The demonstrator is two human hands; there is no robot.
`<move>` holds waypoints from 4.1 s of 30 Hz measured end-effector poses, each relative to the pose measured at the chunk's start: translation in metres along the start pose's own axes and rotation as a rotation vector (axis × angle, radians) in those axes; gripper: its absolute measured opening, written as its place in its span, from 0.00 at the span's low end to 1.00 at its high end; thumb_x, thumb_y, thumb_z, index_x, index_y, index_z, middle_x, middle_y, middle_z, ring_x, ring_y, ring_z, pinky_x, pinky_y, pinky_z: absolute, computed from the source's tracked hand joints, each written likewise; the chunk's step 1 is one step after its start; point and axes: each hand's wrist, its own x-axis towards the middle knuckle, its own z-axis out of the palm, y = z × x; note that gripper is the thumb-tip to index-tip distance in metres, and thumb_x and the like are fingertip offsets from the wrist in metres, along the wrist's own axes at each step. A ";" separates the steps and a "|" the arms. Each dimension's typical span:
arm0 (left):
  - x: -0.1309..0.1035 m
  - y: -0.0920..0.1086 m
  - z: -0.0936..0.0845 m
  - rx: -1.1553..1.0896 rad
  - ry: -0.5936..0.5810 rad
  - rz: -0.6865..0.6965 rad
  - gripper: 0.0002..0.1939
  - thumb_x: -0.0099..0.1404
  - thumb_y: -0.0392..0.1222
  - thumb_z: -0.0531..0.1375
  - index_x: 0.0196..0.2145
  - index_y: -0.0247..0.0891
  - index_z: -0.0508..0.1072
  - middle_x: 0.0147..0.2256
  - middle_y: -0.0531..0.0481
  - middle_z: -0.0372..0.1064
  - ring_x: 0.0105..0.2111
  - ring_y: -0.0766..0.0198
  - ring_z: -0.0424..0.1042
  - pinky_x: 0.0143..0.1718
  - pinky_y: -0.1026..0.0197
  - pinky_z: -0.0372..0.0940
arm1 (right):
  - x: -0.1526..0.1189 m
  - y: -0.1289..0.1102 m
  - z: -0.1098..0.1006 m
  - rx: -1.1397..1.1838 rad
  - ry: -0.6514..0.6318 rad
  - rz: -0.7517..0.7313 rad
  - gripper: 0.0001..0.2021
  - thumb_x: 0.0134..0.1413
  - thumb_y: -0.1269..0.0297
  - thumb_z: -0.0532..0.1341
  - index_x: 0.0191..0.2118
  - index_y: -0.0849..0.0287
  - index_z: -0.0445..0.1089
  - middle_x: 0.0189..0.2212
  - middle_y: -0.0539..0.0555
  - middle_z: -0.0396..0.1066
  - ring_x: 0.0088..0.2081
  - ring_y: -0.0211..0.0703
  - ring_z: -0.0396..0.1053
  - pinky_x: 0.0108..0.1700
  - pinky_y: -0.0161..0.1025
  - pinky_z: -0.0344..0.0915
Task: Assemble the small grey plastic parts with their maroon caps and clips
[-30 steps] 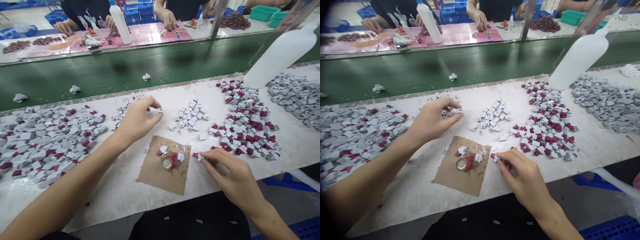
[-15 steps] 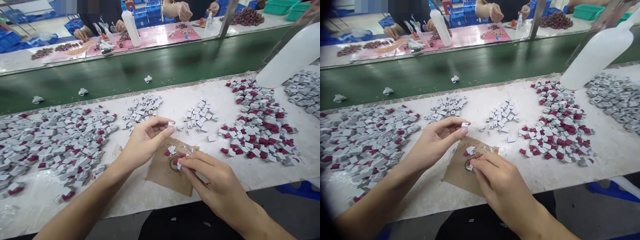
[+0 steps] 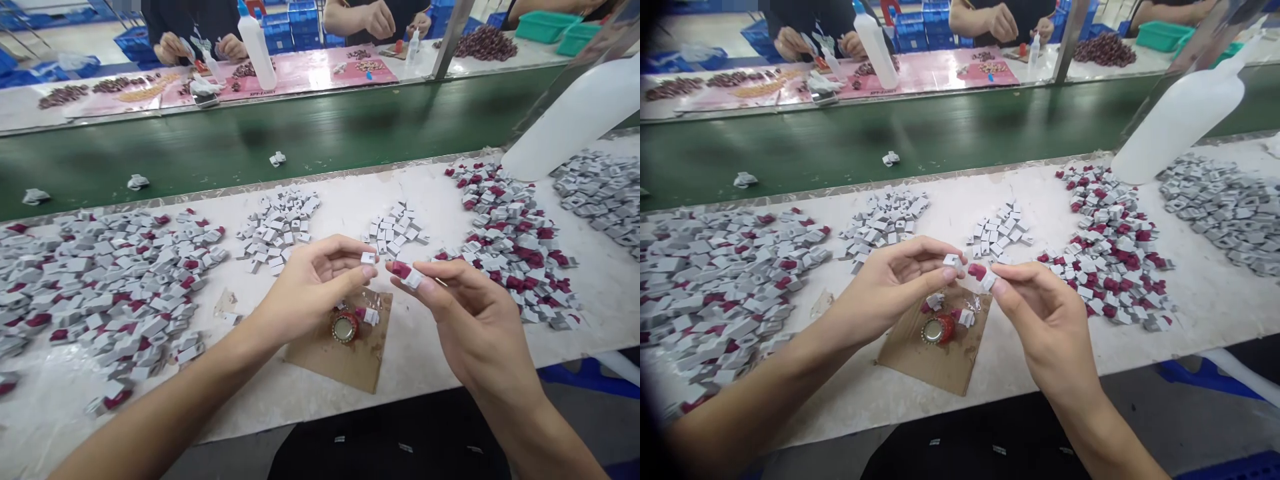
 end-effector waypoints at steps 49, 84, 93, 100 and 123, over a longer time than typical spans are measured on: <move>0.102 0.013 0.014 0.277 -0.222 0.063 0.11 0.67 0.46 0.77 0.44 0.39 0.85 0.41 0.46 0.86 0.41 0.57 0.83 0.44 0.54 0.76 | 0.085 -0.029 -0.062 -0.860 -0.078 -0.149 0.15 0.76 0.61 0.65 0.59 0.52 0.86 0.52 0.58 0.88 0.48 0.53 0.85 0.49 0.49 0.85; 0.032 0.012 0.035 0.021 -0.165 0.206 0.04 0.77 0.39 0.69 0.48 0.40 0.81 0.45 0.47 0.83 0.45 0.59 0.82 0.49 0.58 0.76 | 0.041 -0.021 -0.042 -0.082 -0.174 0.147 0.12 0.68 0.49 0.76 0.49 0.48 0.88 0.37 0.53 0.82 0.36 0.42 0.77 0.35 0.35 0.76; -0.020 0.004 0.024 0.207 -0.103 0.089 0.08 0.77 0.44 0.69 0.52 0.43 0.81 0.42 0.48 0.82 0.40 0.58 0.81 0.42 0.56 0.76 | 0.010 0.000 -0.038 -0.212 -0.237 -0.077 0.03 0.66 0.60 0.77 0.44 0.45 0.87 0.42 0.54 0.86 0.46 0.53 0.86 0.45 0.40 0.86; -0.060 -0.027 -0.058 1.093 0.499 0.201 0.09 0.78 0.40 0.62 0.54 0.43 0.79 0.50 0.40 0.77 0.55 0.41 0.76 0.56 0.40 0.73 | -0.035 0.026 -0.066 -0.804 -0.159 -0.334 0.08 0.70 0.62 0.67 0.49 0.43 0.83 0.46 0.55 0.84 0.43 0.56 0.87 0.31 0.42 0.80; -0.067 -0.026 -0.050 0.753 0.397 -0.095 0.11 0.81 0.48 0.59 0.43 0.43 0.79 0.40 0.48 0.84 0.36 0.54 0.78 0.38 0.56 0.68 | -0.039 0.008 -0.014 -0.558 -0.211 -0.247 0.08 0.75 0.67 0.68 0.52 0.44 0.80 0.47 0.51 0.85 0.48 0.50 0.85 0.47 0.42 0.82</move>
